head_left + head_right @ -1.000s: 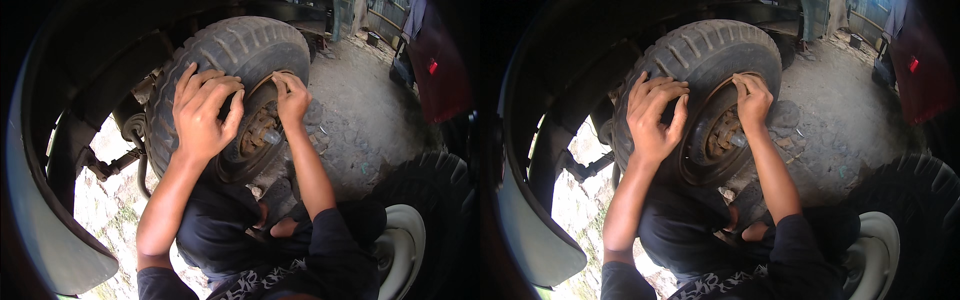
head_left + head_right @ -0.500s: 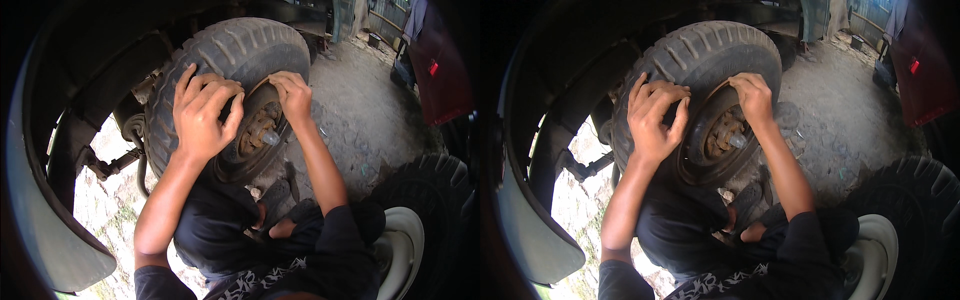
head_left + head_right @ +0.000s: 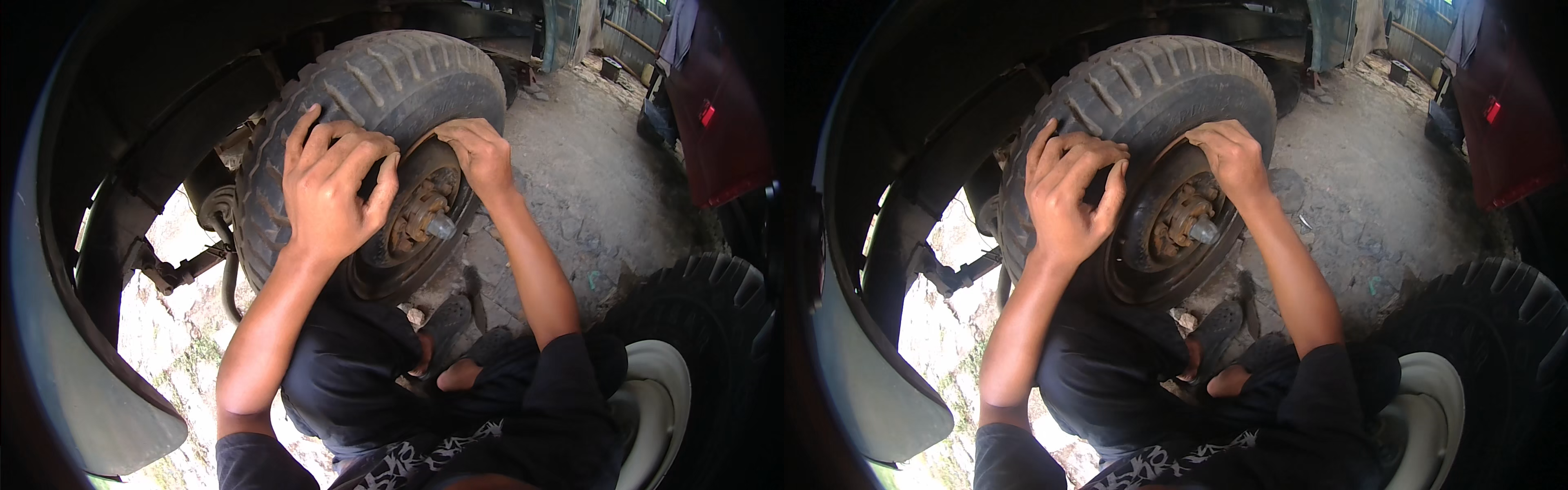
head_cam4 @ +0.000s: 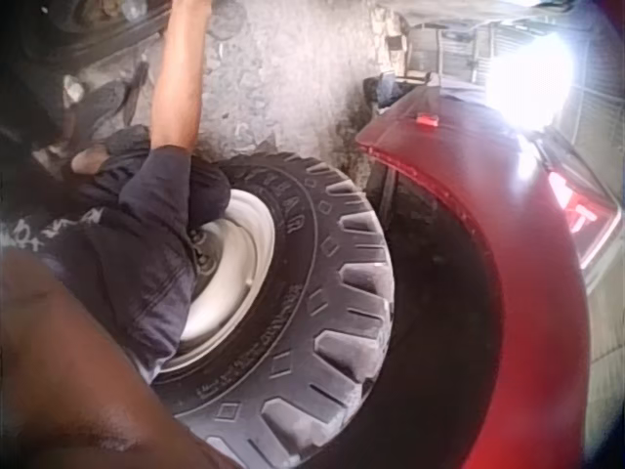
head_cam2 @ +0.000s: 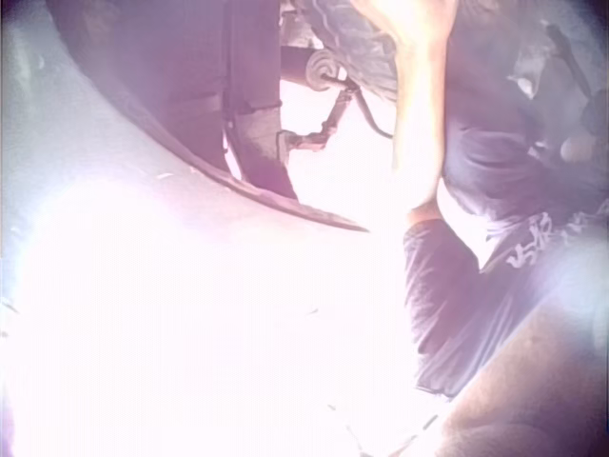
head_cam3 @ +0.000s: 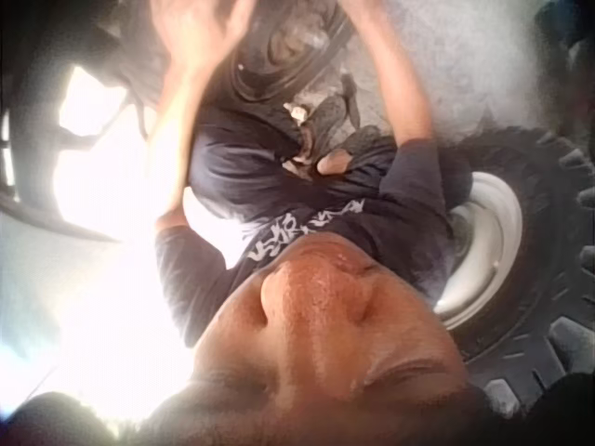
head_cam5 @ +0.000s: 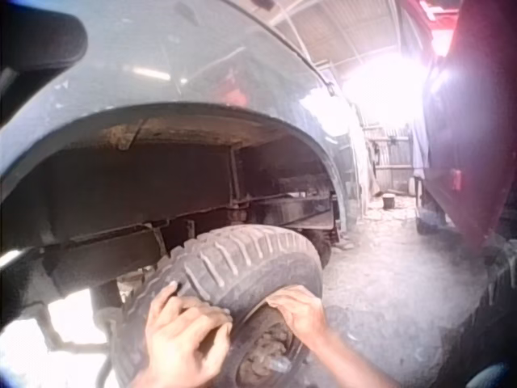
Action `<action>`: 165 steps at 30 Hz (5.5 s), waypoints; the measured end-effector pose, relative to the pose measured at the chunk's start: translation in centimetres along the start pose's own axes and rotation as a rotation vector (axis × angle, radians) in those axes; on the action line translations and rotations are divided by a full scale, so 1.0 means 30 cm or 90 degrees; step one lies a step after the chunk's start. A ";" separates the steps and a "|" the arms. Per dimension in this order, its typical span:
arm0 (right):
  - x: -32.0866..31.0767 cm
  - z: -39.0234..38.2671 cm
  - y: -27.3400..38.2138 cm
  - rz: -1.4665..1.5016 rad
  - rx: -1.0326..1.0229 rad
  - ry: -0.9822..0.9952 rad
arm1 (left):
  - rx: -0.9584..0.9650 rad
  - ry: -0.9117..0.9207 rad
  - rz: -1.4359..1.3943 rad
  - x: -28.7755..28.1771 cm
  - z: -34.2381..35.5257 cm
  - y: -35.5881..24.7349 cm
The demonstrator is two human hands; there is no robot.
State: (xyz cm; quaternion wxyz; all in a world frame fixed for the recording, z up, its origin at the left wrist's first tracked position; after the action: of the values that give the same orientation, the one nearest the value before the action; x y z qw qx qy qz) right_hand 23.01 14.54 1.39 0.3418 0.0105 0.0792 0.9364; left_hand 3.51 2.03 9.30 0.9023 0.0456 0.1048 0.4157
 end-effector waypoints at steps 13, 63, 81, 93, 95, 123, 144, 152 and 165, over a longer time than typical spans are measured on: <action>-0.065 -0.075 -0.203 -0.062 0.196 0.006 | 0.038 0.065 -0.038 0.015 -0.004 -0.042; -0.098 -0.185 -0.131 0.436 0.646 0.146 | -0.637 0.292 -0.480 0.565 -0.223 0.015; 0.176 -0.404 0.011 0.641 0.886 -0.041 | -0.007 -0.044 0.011 0.102 0.254 0.059; 0.268 -0.398 0.119 0.690 0.954 -0.340 | -0.382 0.234 0.026 0.282 0.168 0.414; 0.267 -0.399 0.123 0.651 0.960 -0.361 | -0.382 0.233 0.031 0.278 0.169 0.420; 0.283 -0.412 0.156 0.681 0.944 -0.412 | -0.348 0.223 0.085 0.280 0.164 0.422; 0.304 -0.449 0.166 0.716 0.938 -0.372 | -0.368 0.238 0.068 0.247 0.191 0.354; 0.317 -0.462 0.184 0.734 0.892 -0.371 | -0.362 0.233 0.076 0.248 0.210 0.358; 0.300 -0.491 0.224 0.675 0.844 -0.278 | -0.360 0.225 0.095 0.246 0.203 0.353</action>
State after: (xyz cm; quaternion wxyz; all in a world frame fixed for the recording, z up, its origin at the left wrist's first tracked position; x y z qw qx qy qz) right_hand 10.72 13.16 -12.43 -0.2079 0.4213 0.5245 0.7101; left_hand 1.72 14.56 15.90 0.8140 -0.2720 0.1366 0.4947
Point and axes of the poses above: each hand's wrist, its own z-axis towards the middle knuckle, its own x-axis out of the palm, y = z × x, the point moved 10 cm from there along z, towards the middle knuckle, and after that the axes turned 13 degrees about -y, right-handed, at the moved point
